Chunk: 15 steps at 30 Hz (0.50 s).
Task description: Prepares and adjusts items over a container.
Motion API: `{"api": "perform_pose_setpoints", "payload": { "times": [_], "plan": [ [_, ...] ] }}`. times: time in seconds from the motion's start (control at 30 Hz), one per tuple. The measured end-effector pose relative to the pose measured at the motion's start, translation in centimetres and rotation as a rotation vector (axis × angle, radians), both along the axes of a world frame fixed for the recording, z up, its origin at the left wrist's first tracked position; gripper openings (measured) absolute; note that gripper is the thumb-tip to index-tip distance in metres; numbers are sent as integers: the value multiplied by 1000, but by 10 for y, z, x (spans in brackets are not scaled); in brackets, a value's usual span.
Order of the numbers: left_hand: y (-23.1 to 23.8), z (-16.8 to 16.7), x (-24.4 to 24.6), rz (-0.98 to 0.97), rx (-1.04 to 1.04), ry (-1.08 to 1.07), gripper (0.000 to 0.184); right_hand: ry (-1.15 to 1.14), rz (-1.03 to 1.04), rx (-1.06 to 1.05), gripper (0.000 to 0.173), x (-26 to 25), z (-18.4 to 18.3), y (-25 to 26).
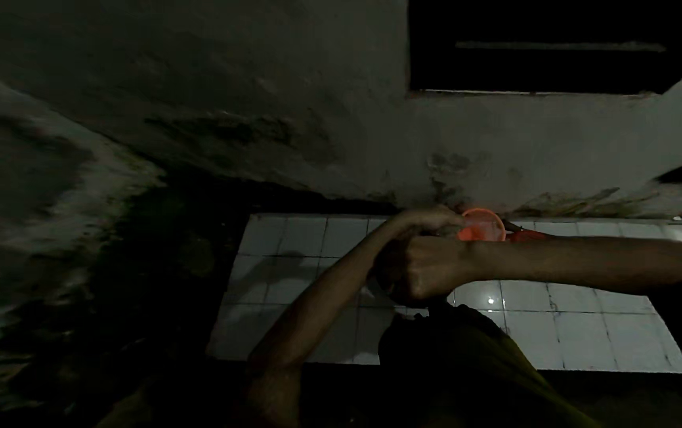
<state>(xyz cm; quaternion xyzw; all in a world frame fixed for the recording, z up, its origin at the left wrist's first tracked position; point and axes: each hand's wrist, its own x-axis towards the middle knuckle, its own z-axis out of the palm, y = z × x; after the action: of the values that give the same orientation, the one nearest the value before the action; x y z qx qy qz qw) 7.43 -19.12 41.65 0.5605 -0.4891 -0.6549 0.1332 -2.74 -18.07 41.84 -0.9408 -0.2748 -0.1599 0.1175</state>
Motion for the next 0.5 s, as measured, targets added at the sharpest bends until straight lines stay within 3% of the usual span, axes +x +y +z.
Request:
{"api": "perform_pose_setpoints", "payload": {
  "times": [0.17, 0.27, 0.4, 0.5],
  "plan": [
    [-2, 12, -20, -270, -11, -471, 33, 354, 10, 7, 21, 6, 1, 9],
    [1, 17, -28, -372, -54, -586, 32, 522, 37, -8, 23, 13, -1, 12],
    [8, 14, -29, -401, -96, -635, 29, 407, 108, -55, 14, 17, -22, 18],
    [12, 15, -30, -337, -39, -665, 31, 423, 65, -33, 18, 18, -28, 21]
  ]
}}
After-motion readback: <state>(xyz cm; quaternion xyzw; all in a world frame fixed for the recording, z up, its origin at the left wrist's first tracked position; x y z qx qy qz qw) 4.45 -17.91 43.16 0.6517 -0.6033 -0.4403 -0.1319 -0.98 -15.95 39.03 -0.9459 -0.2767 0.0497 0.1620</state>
